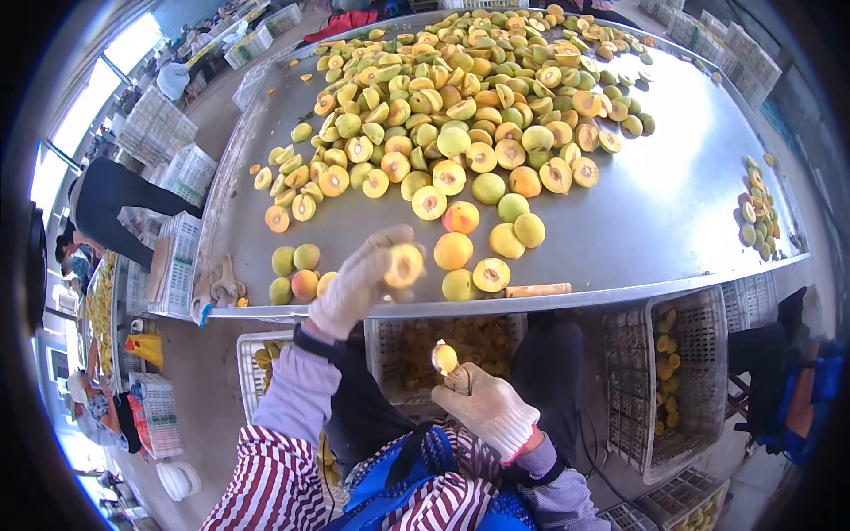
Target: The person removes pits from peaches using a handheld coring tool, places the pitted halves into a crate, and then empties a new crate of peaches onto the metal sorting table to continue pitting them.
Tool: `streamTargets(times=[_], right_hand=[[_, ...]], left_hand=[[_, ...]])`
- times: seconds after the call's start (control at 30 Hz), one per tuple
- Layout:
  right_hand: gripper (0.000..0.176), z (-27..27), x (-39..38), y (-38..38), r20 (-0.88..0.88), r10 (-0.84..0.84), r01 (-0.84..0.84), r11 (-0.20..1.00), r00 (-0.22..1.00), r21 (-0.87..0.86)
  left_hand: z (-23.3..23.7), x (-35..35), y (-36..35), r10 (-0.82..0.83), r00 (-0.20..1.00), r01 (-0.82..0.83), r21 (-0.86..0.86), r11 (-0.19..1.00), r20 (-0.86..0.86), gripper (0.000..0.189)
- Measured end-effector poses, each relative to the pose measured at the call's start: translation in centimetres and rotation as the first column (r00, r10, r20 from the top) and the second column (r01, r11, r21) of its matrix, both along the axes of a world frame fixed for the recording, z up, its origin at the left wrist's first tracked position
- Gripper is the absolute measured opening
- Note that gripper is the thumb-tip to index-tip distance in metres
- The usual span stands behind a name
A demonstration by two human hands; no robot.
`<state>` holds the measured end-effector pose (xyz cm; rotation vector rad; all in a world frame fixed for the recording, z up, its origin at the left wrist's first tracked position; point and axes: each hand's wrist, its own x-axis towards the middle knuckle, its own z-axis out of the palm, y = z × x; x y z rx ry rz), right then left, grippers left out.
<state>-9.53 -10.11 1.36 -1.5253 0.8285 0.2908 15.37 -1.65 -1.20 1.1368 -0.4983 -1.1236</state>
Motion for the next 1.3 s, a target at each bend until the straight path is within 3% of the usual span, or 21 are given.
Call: streamTargets(times=[0.03, 0.07, 0.13, 0.17, 0.2, 0.27, 0.3, 0.37, 0.5, 0.7, 0.83, 0.93, 1.0, 1.03, 1.07, 1.13, 1.17, 1.23, 1.3], right_hand=[[0.027, -0.6, 0.0, 0.4, 0.069, 0.095, -0.076, 0.966, 0.993, -0.249], [0.027, -0.1, 0.1, 0.7, 0.066, 0.098, -0.079, 0.966, 0.993, -0.245], [0.032, 1.5, 0.2, 1.1, 0.234, 0.165, -0.028, 0.867, 0.958, -0.497], [0.031, 1.9, 0.2, 1.5, 0.28, -0.039, 0.127, 0.944, 0.959, -0.304], [0.029, 2.1, -0.1, 1.5, 0.436, -0.085, 0.233, 0.926, 0.896, -0.296], [0.028, 3.9, -0.3, 1.4, 0.449, -0.009, 0.23, 0.867, 0.894, -0.442], [0.028, 4.0, -0.4, 1.6, 0.448, -0.013, 0.234, 0.866, 0.894, -0.441], [0.023, 4.1, -0.4, 2.0, 0.37, 0.022, 0.161, 0.875, 0.929, -0.457], [0.024, 3.4, -0.5, 2.7, 0.437, 0.179, 0.125, 0.804, 0.882, -0.582], [0.025, 4.1, -0.7, 3.4, 0.375, 0.169, 0.112, 0.776, 0.911, -0.62], [0.025, 4.1, -1.3, 4.1, 0.371, 0.169, 0.104, 0.784, 0.913, -0.612], [0.027, 4.5, -1.9, 4.0, 0.366, 0.182, 0.018, 0.876, 0.912, -0.481], [0.029, 5.2, -2.0, 4.0, 0.265, 0.062, -0.02, 0.987, 0.962, -0.159], [0.029, 5.1, -2.1, 3.9, 0.265, 0.062, -0.019, 0.987, 0.962, -0.161], [0.028, 5.0, -2.2, 3.8, 0.3, 0.043, -0.018, 0.996, 0.953, -0.088], [0.027, 4.8, -2.5, 3.7, 0.331, 0.016, -0.013, 1.0, 0.944, -0.012], [0.028, 4.8, -2.5, 3.6, 0.322, 0.007, -0.017, 0.999, 0.947, 0.028], [0.028, 4.7, -2.7, 3.6, 0.315, -0.003, -0.02, 0.998, 0.949, 0.068], [0.028, 4.6, -3.2, 3.6, 0.337, -0.04, -0.022, 0.984, 0.941, 0.176]], left_hand=[[0.8, -2.3, 0.3, -0.052, 0.994, 0.059, -0.075, 0.995, 0.099, 0.049], [3.7, -4.8, 1.1, -0.15, 0.965, 0.137, 0.073, 0.988, 0.214, 0.044], [1.4, -7.0, 1.6, -0.036, 0.912, 0.062, -0.05, 0.997, 0.409, 0.039], [1.6, -7.6, 1.6, 0.039, 0.977, -0.036, -0.021, 0.999, 0.209, 0.042], [2.2, -7.8, 2.1, 0.043, 0.978, -0.04, -0.017, 0.999, 0.206, 0.042], [3.1, -8.0, 2.7, 0.152, 0.988, -0.152, 0.023, 0.988, -0.024, 0.058], [3.2, -8.5, 2.5, 0.164, 0.985, -0.165, 0.017, 0.986, 0.056, 0.073], [4.4, -9.6, 2.4, 0.169, 0.984, -0.169, -0.007, 0.986, 0.06, 0.073], [5.1, -10.4, 3.5, 0.128, 0.987, -0.128, -0.009, 0.992, 0.099, 0.069], [4.7, -12.3, 3.8, 0.162, 0.984, -0.156, -0.074, 0.985, 0.079, 0.063], [5.9, -14.0, 3.4, 0.276, 0.958, -0.269, -0.086, 0.959, 0.079, 0.067], [6.0, -14.3, 3.7, 0.288, 0.946, -0.273, -0.117, 0.955, 0.146, 0.071], [7.7, -14.3, 3.7, 0.264, 0.951, -0.257, -0.065, 0.964, 0.159, 0.05], [7.7, -14.1, 3.8, 0.243, 0.929, -0.238, -0.05, 0.97, 0.28, 0.047], [8.1, -14.0, 3.7, 0.239, 0.929, -0.234, -0.051, 0.971, 0.281, 0.047], [9.2, -14.1, 3.3, 0.241, 0.618, -0.23, -0.122, 0.966, 0.748, 0.057], [9.5, -13.9, 3.0, 0.239, 0.619, -0.226, -0.122, 0.967, 0.748, 0.057], [10.1, -13.6, 2.7, 0.055, 0.899, -0.107, 0.098, 0.989, 0.434, 0.048], [10.5, -14.0, 2.6, 0.062, 0.843, -0.117, 0.069, 0.991, 0.535, 0.047]])
